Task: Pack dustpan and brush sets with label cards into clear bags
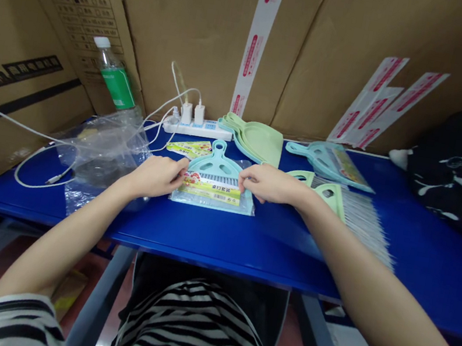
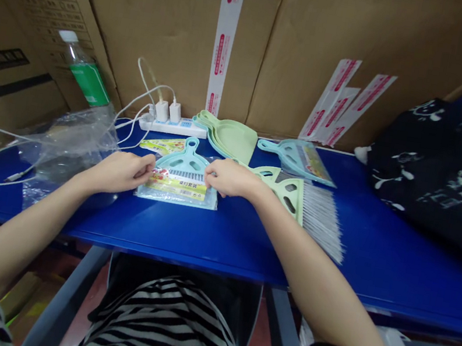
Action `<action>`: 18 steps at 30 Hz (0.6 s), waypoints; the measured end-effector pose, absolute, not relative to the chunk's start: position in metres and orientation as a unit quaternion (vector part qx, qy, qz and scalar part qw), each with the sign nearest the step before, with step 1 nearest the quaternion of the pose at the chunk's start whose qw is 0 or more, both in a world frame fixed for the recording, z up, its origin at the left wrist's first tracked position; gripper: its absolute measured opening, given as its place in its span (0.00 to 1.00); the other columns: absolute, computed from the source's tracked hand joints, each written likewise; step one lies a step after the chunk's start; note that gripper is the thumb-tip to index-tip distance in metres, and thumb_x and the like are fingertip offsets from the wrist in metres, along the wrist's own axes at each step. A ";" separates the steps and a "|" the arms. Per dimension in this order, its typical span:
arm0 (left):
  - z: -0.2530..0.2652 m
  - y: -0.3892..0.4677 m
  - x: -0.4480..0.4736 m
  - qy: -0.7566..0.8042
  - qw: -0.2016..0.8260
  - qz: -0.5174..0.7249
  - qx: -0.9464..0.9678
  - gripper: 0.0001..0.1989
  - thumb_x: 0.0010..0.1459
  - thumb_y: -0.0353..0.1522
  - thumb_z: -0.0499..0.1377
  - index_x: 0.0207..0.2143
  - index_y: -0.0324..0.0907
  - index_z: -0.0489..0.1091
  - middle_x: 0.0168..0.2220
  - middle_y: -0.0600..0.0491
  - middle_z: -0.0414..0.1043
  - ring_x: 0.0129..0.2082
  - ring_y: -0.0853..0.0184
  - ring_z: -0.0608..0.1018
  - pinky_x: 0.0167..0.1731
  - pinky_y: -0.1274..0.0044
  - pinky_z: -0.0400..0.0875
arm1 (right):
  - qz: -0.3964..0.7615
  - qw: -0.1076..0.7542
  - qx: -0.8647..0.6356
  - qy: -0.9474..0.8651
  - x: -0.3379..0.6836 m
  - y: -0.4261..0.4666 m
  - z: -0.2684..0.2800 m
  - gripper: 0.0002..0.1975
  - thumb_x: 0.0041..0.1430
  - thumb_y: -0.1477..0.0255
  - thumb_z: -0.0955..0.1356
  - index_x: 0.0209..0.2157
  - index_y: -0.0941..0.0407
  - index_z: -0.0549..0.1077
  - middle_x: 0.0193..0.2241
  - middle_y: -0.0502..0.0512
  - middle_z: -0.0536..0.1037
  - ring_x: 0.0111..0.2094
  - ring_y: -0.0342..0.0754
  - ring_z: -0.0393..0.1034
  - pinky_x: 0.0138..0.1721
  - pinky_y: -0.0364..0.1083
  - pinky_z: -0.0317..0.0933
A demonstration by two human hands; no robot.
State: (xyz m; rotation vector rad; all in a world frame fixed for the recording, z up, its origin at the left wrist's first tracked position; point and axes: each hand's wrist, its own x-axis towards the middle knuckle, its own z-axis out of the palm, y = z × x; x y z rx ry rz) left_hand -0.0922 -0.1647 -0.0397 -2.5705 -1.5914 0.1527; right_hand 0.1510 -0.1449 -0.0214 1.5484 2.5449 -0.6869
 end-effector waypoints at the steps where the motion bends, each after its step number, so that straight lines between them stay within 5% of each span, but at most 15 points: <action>1: -0.040 -0.165 -0.093 -0.528 0.055 0.044 -0.846 0.09 0.63 0.34 0.47 0.37 0.42 0.65 0.27 0.52 0.74 0.27 0.63 0.76 0.24 0.76 0.57 | -0.204 0.030 0.496 0.843 0.150 -0.145 -0.022 0.11 0.54 0.78 0.60 0.29 0.55 0.72 0.13 0.45 0.64 0.19 0.44 0.63 0.28 0.43 0.55; 6: -0.038 -0.164 -0.094 -0.519 0.002 0.019 -0.855 0.12 0.64 0.39 0.51 0.33 0.41 0.66 0.24 0.53 0.72 0.23 0.66 0.73 0.24 0.76 0.58 | -0.157 -0.008 0.435 0.887 0.148 -0.146 -0.029 0.10 0.61 0.71 0.61 0.32 0.56 0.73 0.17 0.46 0.64 0.21 0.44 0.58 0.29 0.44 0.51; 11: -0.036 -0.163 -0.096 -0.498 -0.039 0.014 -0.866 0.10 0.61 0.36 0.54 0.28 0.42 0.67 0.21 0.56 0.68 0.22 0.69 0.70 0.24 0.78 0.56 | -0.159 -0.032 0.377 0.912 0.150 -0.141 -0.037 0.06 0.56 0.69 0.67 0.30 0.57 0.72 0.23 0.49 0.67 0.26 0.44 0.59 0.31 0.44 0.51; 18: -0.042 -0.164 -0.095 -0.454 -0.025 -0.023 -0.891 0.11 0.62 0.32 0.53 0.44 0.42 0.73 0.33 0.52 0.74 0.30 0.67 0.75 0.31 0.78 0.64 | -0.174 -0.040 0.332 0.926 0.150 -0.139 -0.041 0.06 0.55 0.75 0.67 0.35 0.58 0.76 0.23 0.47 0.67 0.26 0.43 0.60 0.32 0.43 0.52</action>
